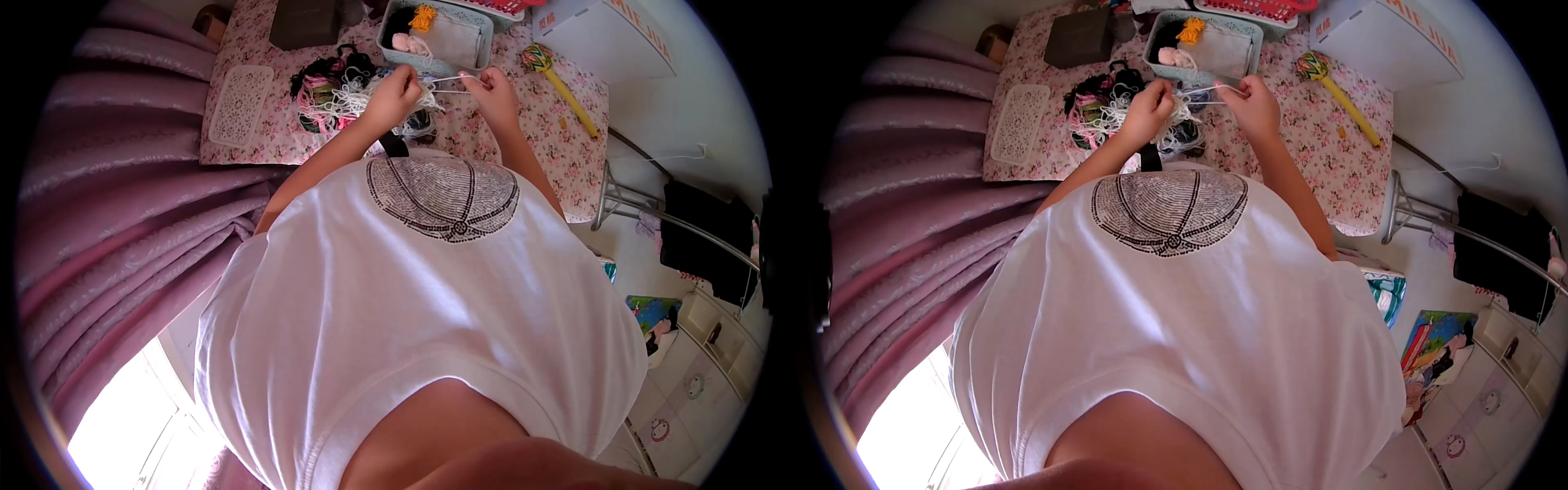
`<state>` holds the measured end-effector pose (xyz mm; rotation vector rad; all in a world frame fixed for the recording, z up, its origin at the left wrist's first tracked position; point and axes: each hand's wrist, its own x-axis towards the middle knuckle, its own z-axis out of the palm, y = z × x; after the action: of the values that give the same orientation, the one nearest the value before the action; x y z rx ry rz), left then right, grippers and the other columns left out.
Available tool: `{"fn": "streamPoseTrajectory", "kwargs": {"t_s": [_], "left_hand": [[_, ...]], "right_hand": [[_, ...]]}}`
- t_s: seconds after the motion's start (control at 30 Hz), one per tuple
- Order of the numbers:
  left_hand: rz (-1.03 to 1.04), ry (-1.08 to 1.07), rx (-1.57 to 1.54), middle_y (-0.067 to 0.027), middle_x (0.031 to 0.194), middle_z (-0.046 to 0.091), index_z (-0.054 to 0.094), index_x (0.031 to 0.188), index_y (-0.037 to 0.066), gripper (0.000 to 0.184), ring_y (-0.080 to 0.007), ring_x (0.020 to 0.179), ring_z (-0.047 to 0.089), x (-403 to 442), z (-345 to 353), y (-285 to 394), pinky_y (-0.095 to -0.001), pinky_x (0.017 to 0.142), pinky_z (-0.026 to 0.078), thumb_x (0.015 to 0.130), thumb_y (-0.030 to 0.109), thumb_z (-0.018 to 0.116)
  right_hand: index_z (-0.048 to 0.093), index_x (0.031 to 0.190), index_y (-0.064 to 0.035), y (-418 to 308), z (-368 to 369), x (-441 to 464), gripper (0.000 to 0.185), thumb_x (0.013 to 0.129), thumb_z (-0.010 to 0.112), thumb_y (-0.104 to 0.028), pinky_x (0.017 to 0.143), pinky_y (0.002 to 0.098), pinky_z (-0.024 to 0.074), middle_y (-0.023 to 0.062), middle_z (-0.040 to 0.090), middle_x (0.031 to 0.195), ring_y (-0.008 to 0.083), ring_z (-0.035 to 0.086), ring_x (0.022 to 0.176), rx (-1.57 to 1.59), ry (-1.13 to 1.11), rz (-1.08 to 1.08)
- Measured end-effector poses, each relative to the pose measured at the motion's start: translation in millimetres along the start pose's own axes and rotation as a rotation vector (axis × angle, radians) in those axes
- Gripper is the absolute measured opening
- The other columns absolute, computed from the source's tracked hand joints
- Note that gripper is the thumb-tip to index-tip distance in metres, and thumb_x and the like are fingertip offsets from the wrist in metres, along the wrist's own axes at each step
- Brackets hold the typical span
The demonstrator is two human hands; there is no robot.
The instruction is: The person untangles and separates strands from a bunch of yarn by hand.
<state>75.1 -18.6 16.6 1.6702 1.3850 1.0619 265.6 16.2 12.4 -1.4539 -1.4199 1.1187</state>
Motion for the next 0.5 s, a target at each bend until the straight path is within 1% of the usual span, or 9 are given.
{"fn": "streamPoseTrajectory", "kwargs": {"t_s": [0.07, 0.17, 0.27, 0.37, 0.47, 0.5], "left_hand": [[-0.005, -0.007, -0.003, -0.0137, 0.063, 0.047, 0.043, 0.077, 0.001, 0.013, -0.0259, 0.057, 0.047, 0.0, -2.9, -4.1, -0.0321, 0.054, 0.038, 0.074, 0.013, 0.047], [-0.022, 0.020, -0.038, -0.0126, 0.062, 0.047, 0.043, 0.076, 0.001, 0.013, -0.0235, 0.056, 0.047, 1.5, -6.4, -16.2, -0.0306, 0.054, 0.038, 0.073, 0.013, 0.048], [-0.057, 0.038, -0.068, -0.0118, 0.062, 0.047, 0.043, 0.075, 0.001, 0.013, -0.0214, 0.056, 0.046, 1.7, -12.1, -18.5, -0.0293, 0.054, 0.038, 0.072, 0.013, 0.049], [-0.055, -0.002, -0.053, -0.0112, 0.062, 0.047, 0.043, 0.074, 0.001, 0.013, -0.0203, 0.055, 0.046, 1.0, -13.8, -21.0, -0.0287, 0.054, 0.038, 0.072, 0.013, 0.049], [-0.033, 0.005, -0.076, -0.0095, 0.061, 0.046, 0.043, 0.074, 0.001, 0.012, -0.0173, 0.055, 0.044, 0.6, -12.4, -29.8, -0.0276, 0.053, 0.037, 0.072, 0.012, 0.049], [-0.025, 0.015, -0.093, -0.0087, 0.060, 0.045, 0.043, 0.074, 0.001, 0.012, -0.0160, 0.054, 0.043, 0.5, -12.4, -30.3, -0.0270, 0.053, 0.037, 0.072, 0.012, 0.049]], "right_hand": [[0.045, 0.064, -0.0084, -6.2, -5.4, -0.3, 0.029, 0.079, 0.048, -0.033, 0.045, 0.0230, 0.0321, -0.0031, 0.035, 0.053, 0.0072, 0.032, 0.044, 0.215, -0.026, 0.266], [0.043, 0.068, -0.0092, 16.9, -20.1, 6.8, 0.028, 0.081, 0.046, -0.034, 0.047, 0.0215, 0.0276, -0.0058, 0.027, 0.050, 0.0068, 0.025, 0.043, 1.243, -0.234, 0.648], [0.043, 0.070, -0.0087, 23.2, -21.0, 8.6, 0.032, 0.083, 0.040, -0.038, 0.047, 0.0213, 0.0281, -0.0050, 0.028, 0.049, 0.0075, 0.025, 0.042, 0.936, -0.013, 0.550], [0.042, 0.071, -0.0087, 29.8, -35.0, 8.2, 0.033, 0.084, 0.036, -0.038, 0.049, 0.0233, 0.0303, -0.0035, 0.029, 0.050, 0.0089, 0.025, 0.042, 0.491, -0.083, 0.397], [0.041, 0.070, -0.0084, 34.2, -45.8, 10.1, 0.036, 0.084, 0.037, -0.041, 0.048, 0.0218, 0.0299, -0.0035, 0.028, 0.048, 0.0080, 0.024, 0.041, 1.186, -0.077, 0.694], [0.041, 0.069, -0.0084, 37.9, -48.2, 12.0, 0.037, 0.083, 0.038, -0.042, 0.047, 0.0212, 0.0295, -0.0037, 0.027, 0.048, 0.0079, 0.023, 0.041, 1.232, 0.008, 0.699]]}}
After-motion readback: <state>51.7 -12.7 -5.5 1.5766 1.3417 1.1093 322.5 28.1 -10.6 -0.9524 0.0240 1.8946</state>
